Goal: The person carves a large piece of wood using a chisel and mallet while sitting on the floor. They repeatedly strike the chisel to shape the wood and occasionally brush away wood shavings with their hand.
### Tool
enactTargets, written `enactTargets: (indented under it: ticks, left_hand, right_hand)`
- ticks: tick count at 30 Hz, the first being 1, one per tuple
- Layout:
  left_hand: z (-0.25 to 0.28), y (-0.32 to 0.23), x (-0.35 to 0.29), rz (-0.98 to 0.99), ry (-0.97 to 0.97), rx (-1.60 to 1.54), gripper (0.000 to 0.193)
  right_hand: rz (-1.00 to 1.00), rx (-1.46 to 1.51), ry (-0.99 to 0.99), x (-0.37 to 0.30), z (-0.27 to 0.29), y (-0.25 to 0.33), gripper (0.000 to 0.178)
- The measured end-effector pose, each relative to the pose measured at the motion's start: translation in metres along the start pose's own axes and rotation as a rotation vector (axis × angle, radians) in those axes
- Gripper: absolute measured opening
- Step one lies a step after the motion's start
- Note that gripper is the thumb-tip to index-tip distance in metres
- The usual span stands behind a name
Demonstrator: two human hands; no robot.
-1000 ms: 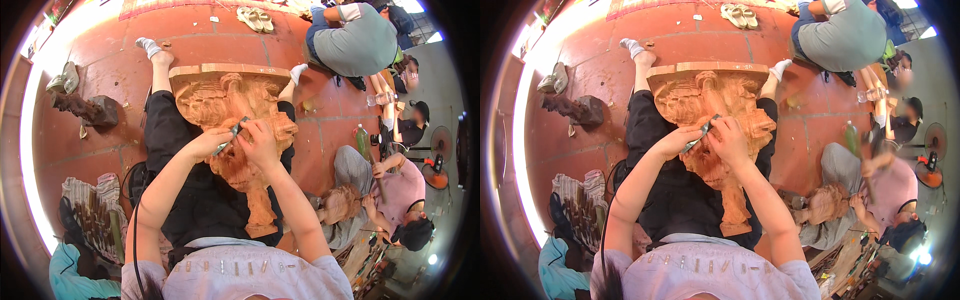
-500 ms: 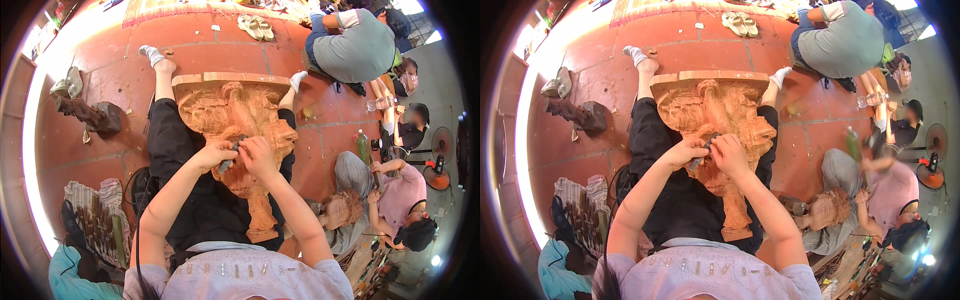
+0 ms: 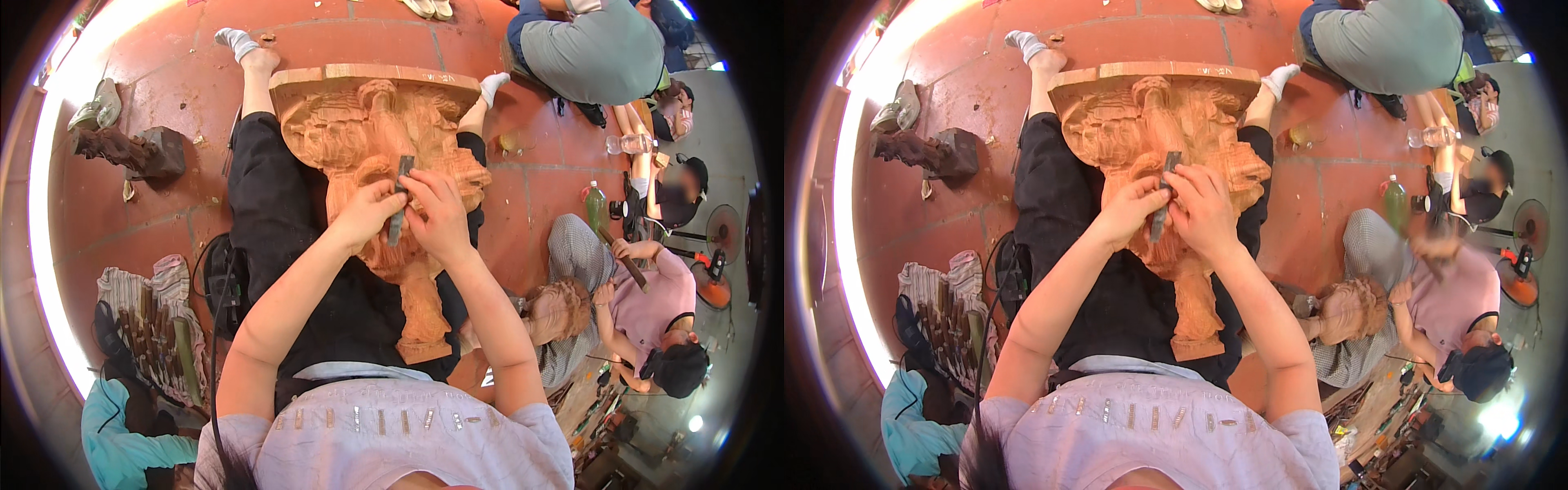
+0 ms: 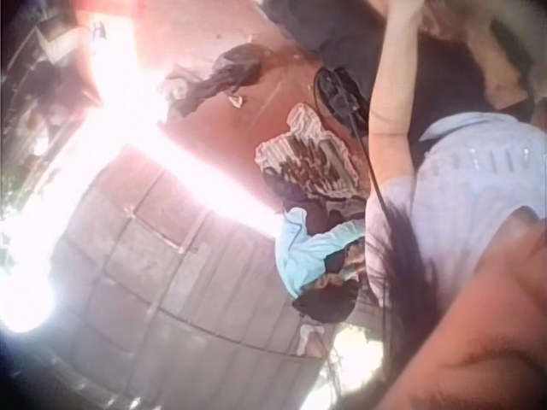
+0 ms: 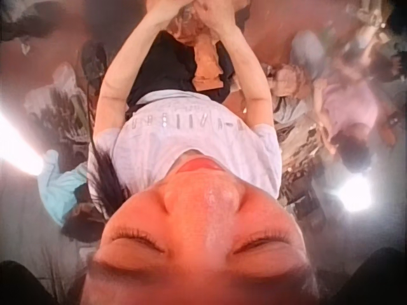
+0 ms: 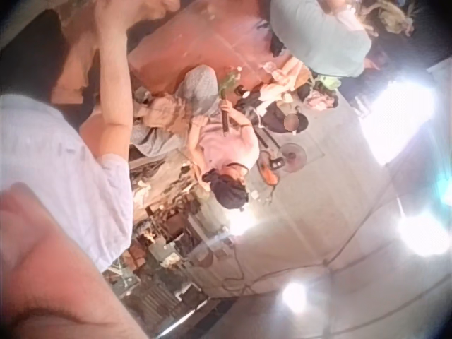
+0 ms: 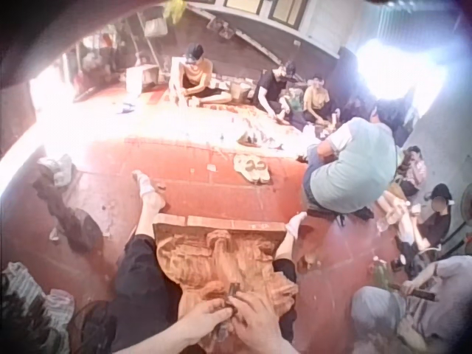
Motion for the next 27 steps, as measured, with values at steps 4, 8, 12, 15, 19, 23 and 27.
enactTargets:
  ticks: [4, 8, 12, 15, 19, 23, 27]
  left_hand:
    - [-0.006, 0.015, 0.0, 0.069, -0.056, 0.01, 0.018]
    - [-0.017, 0.003, -0.007, 0.082, -0.101, 0.083, 0.018]
    - [-0.013, 0.001, 0.005, -0.024, -0.123, 0.086, 0.016]
    - [-0.016, 0.015, -0.004, 0.116, -0.086, 0.089, 0.015]
    - [-0.018, 0.007, -0.008, 0.065, -0.103, -0.005, 0.015]
    - [-0.008, -0.001, 0.0, 0.028, -0.126, -0.03, 0.017]
    - [-0.012, 0.02, -0.002, 0.113, -0.142, -0.053, 0.018]
  right_hand:
    - [-0.019, -0.043, 0.07, -0.02, -0.015, -0.002, 0.035]
    - [-0.017, 0.021, 0.039, -0.012, -0.006, -0.005, 0.035]
    - [0.01, -0.048, -0.025, -0.005, -0.007, -0.008, 0.036]
    - [0.011, -0.073, 0.023, -0.022, -0.013, -0.004, 0.031]
    - [-0.015, -0.026, 0.075, -0.015, -0.006, -0.003, 0.031]
    - [-0.024, -0.009, -0.007, 0.001, -0.006, -0.001, 0.031]
    - [-0.01, -0.027, 0.035, -0.019, -0.019, -0.009, 0.031]
Point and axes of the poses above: each hand's wrist, its own x-axis towards the middle knuckle, its own z-axis out of the back of the hand, y = z × x, the point moved 4 cm from there along x, towards the middle knuckle, and after that the axes turned 9 degrees about y, right-handed, at the moved point
